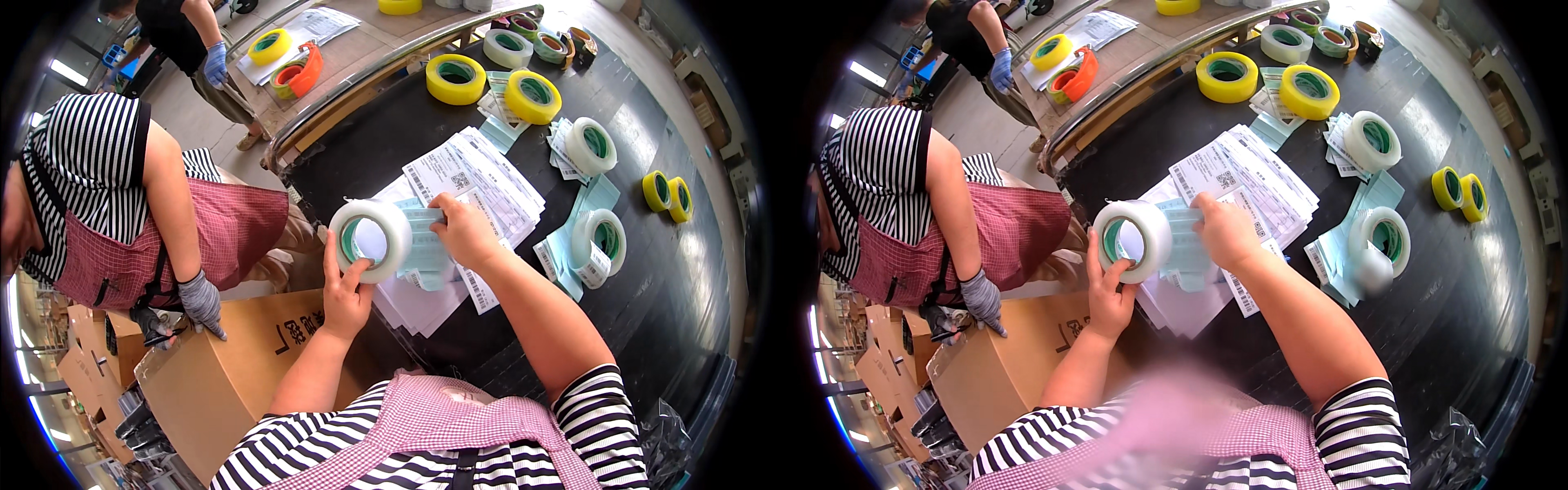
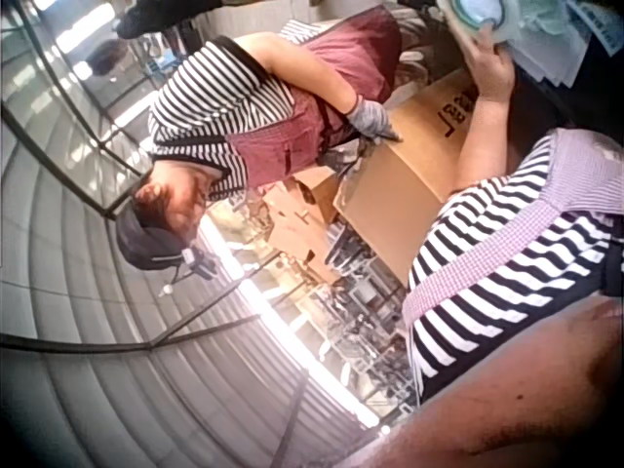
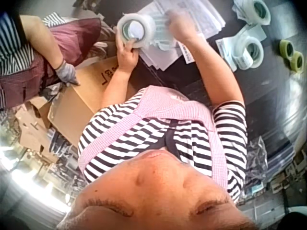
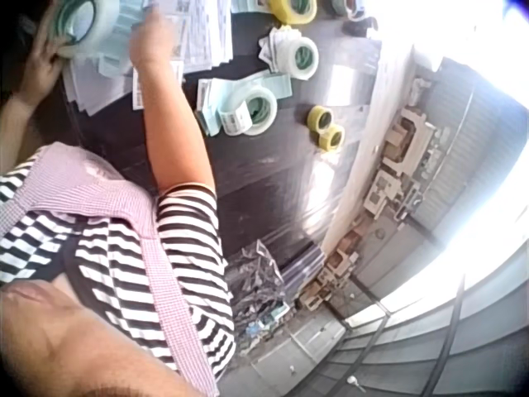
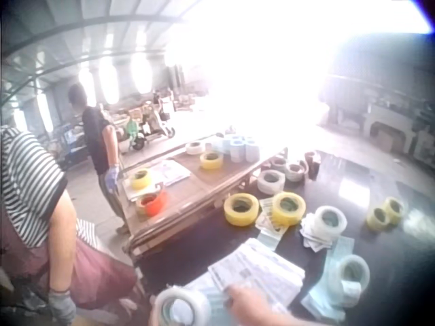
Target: The person attaches adhesive labels to products, uses a pen to mark a document, places the items into black bags, and subsequently inserts the bags into larger clear plastic sleeves.
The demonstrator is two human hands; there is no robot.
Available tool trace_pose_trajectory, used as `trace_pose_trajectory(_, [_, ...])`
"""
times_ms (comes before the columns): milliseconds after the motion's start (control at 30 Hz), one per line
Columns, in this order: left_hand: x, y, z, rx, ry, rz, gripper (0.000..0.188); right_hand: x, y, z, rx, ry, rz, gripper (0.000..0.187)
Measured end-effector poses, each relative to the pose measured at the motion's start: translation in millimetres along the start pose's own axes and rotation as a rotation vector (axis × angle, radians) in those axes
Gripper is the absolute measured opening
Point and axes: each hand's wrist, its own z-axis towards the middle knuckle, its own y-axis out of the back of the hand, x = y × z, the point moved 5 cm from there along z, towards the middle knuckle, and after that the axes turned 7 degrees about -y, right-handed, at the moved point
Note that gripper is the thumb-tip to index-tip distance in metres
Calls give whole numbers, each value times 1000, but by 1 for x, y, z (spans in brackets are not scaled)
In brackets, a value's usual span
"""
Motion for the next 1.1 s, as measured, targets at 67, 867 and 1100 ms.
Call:
trace_pose_trajectory(67, [-4, 1, -5, -7, -1, 56, 30, 4, -5, -2, -43, 43, -10, 29])
trace_pose_trajectory(867, [3, 15, -24, -118, 103, 71, 32, 6, -24, -17, 83, 195, -96, 23])
trace_pose_trajectory(1100, [9, 17, -26, -146, 147, -23, 32, 3, -12, -46, 103, 286, 61, 14])
